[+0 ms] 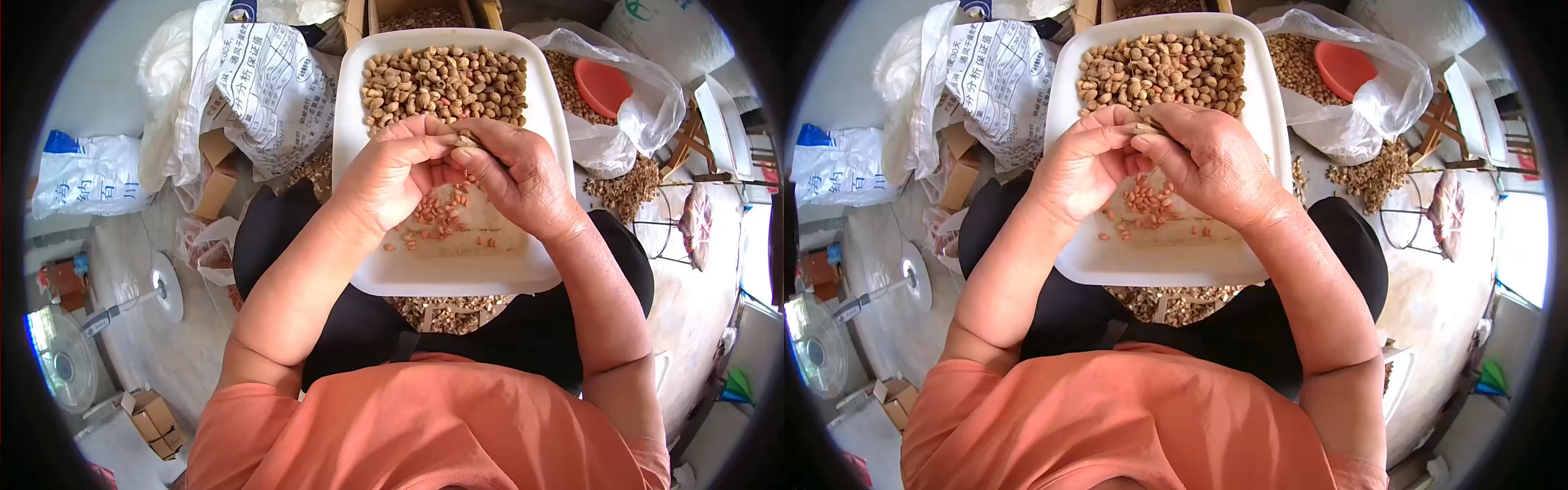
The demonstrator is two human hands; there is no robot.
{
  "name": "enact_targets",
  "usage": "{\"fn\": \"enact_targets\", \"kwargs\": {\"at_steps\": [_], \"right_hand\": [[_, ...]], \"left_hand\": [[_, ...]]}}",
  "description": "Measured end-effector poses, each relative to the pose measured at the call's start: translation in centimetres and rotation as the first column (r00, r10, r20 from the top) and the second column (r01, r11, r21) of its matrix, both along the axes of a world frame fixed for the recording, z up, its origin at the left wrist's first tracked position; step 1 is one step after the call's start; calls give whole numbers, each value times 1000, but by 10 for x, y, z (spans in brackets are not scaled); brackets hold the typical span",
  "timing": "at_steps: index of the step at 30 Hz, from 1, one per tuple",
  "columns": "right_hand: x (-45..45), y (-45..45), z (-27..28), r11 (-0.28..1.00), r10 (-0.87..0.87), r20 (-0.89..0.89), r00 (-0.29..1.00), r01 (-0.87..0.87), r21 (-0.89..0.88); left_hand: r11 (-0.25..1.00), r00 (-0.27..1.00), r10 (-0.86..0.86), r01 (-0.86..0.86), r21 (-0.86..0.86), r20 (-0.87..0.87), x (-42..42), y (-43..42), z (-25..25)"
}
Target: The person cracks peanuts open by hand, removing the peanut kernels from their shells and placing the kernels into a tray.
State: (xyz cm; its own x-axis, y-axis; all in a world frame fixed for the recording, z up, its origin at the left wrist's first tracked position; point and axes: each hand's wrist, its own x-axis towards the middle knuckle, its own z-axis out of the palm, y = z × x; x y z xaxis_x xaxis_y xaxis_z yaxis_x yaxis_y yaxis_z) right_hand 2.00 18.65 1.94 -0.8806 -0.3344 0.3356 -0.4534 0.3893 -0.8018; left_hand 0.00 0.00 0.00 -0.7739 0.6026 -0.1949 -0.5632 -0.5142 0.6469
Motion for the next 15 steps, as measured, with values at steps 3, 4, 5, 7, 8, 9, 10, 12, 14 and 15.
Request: {"fn": "enact_targets", "kwargs": {"at_steps": [3, 4, 5, 7, 8, 9, 10, 12, 14, 15], "right_hand": [[2, -1, 0, 1000, 1, 10, 1000, -1, -29], [1, -2, 1, 999, 5, 13, 1000, -4, -32], [1, -2, 1, 999, 8, 17, 1000, -8, -33], [1, -2, 2, 1000, 15, 32, 999, -15, -7], [1, -2, 3, 1000, 19, 40, 999, -19, 9], [1, -2, 4, 999, 28, 62, 998, -27, -26], [2, -4, 5, 998, 38, 87, 995, -33, -62], [2, -5, 5, 994, 52, 128, 990, -39, -106], [2, -2, 4, 993, 55, 162, 985, -37, -115], [2, -1, 2, 994, 55, 141, 988, -41, -100]], "left_hand": [[999, 1000, 23, -24, 21, 6, 3, 3, -1], [999, 1000, 25, -25, 20, 6, 2, 2, -1], [999, 1000, 27, -27, 22, 8, 2, 1, -2], [999, 1000, 22, -22, 30, -13, 2, -1, -3], [999, 1000, 21, -20, 37, -23, 1, -1, -3], [1000, 999, 25, -25, 13, -37, 0, -1, -2], [999, 998, 28, -29, -13, -49, -1, -1, -2], [997, 997, 39, -44, -64, -68, -1, -1, -1], [993, 995, 54, -63, -105, -83, 0, 1, 3], [988, 995, 67, -77, -134, -81, 1, 3, 7]]}}
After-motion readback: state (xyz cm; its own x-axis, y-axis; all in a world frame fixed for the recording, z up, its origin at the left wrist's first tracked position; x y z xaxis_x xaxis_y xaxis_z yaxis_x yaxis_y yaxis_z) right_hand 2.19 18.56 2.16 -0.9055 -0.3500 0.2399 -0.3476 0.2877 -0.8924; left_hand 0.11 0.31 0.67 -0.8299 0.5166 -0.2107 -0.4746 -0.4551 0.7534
